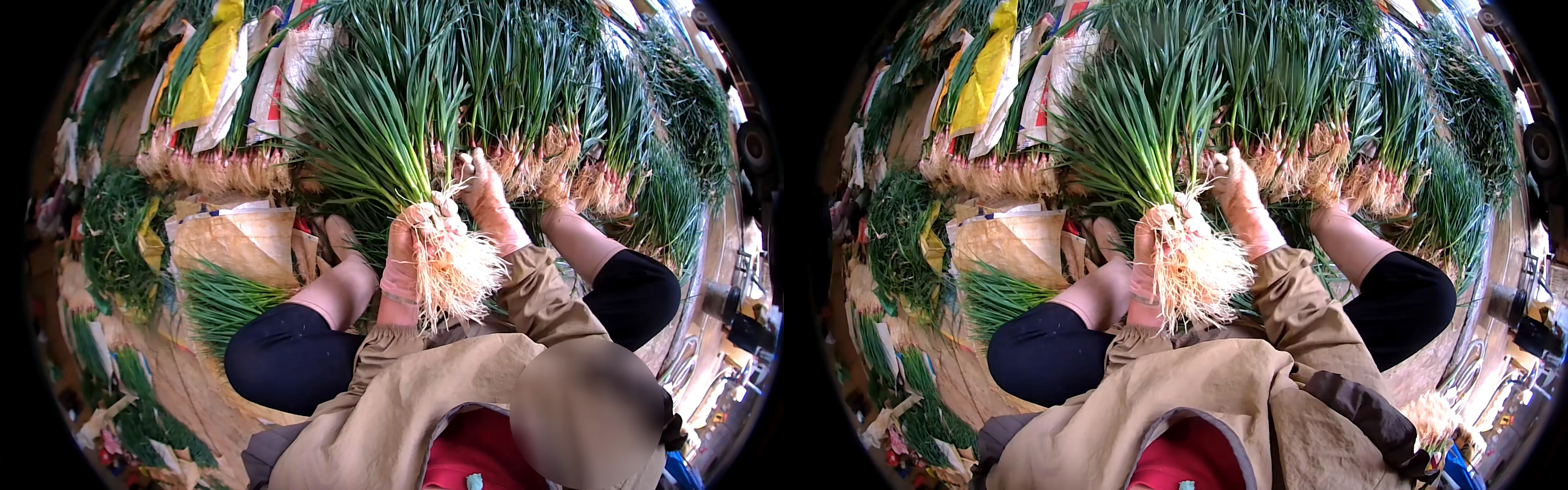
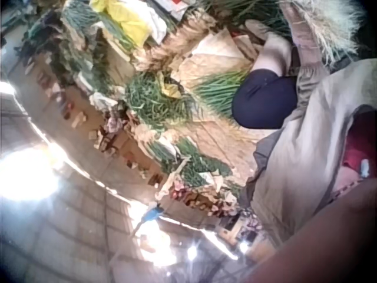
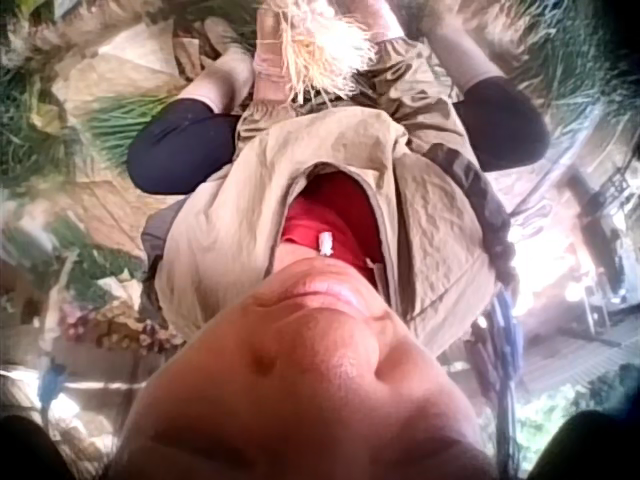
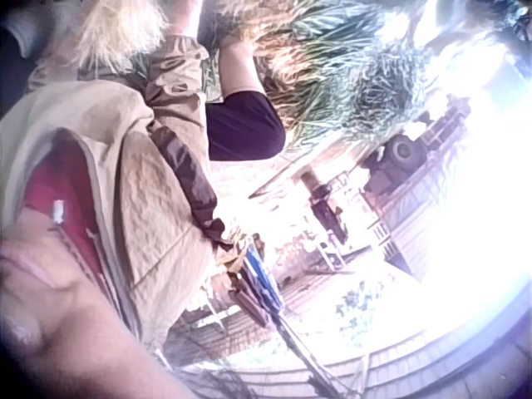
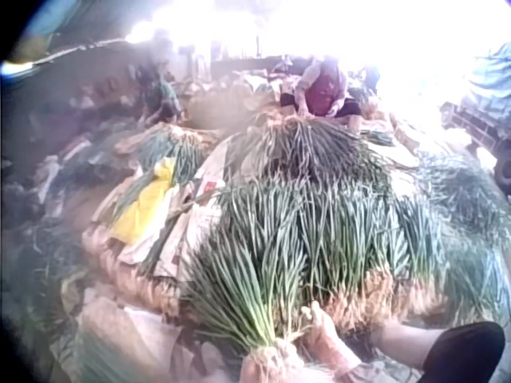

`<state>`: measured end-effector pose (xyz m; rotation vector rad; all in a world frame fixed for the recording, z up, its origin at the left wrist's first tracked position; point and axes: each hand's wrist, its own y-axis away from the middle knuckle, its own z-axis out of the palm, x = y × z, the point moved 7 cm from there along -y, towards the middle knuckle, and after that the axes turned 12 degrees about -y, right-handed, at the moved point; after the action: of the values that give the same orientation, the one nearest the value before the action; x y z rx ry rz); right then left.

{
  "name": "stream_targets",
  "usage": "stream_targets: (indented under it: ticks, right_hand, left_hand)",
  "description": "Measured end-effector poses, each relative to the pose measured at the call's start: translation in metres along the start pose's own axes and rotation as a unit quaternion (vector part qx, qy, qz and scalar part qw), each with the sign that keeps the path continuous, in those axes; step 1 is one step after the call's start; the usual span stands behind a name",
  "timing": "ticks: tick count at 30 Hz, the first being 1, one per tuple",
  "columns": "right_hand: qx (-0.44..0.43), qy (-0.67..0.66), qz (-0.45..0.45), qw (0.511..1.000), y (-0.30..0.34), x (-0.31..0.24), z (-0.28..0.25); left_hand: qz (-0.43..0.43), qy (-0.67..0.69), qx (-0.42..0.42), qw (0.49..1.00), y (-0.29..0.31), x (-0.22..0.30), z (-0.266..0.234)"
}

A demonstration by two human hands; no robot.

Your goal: The person peels the outer layers of scallions by hand while sitting on the floor, gathering them into a bundle.

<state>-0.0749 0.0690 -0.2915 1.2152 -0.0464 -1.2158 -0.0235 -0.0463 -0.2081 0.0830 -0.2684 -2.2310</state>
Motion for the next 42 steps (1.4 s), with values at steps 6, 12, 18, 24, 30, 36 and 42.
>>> stream_targets:
  ticks: [6,12,18,24,30,36,42]
  right_hand:
    - [-0.228,-0.01,0.042,0.973,0.042,0.002,0.059]
    - [-0.192,0.324,-0.157,0.913,0.051,-0.008,0.065]
    - [-0.212,-0.006,0.114,0.971,0.007,0.048,0.02]
    - [-0.364,0.658,0.147,0.642,0.028,0.077,-0.074]
    - [-0.113,0.499,-0.1,0.853,0.014,-0.021,0.023]
    - [-0.153,0.629,-0.208,0.733,0.029,-0.028,0.055]
    - [-0.274,0.67,-0.378,0.576,0.031,-0.025,0.08]
  left_hand:
    - [0.021,-0.091,0.086,0.992,0.008,0.006,-0.005]
    - [-0.01,-0.316,0.299,0.901,0.019,0.009,-0.069]
    - [0.01,-0.168,0.206,0.964,0.011,0.0,-0.049]
    - [-0.047,-0.187,0.196,0.961,0.009,0.0,-0.04]
    - [-0.034,-0.238,0.232,0.942,0.005,-0.006,-0.078]
    - [-0.063,-0.335,0.298,0.892,0.008,-0.002,-0.093]
    - [-0.05,-0.223,0.277,0.933,-0.001,-0.007,-0.089]
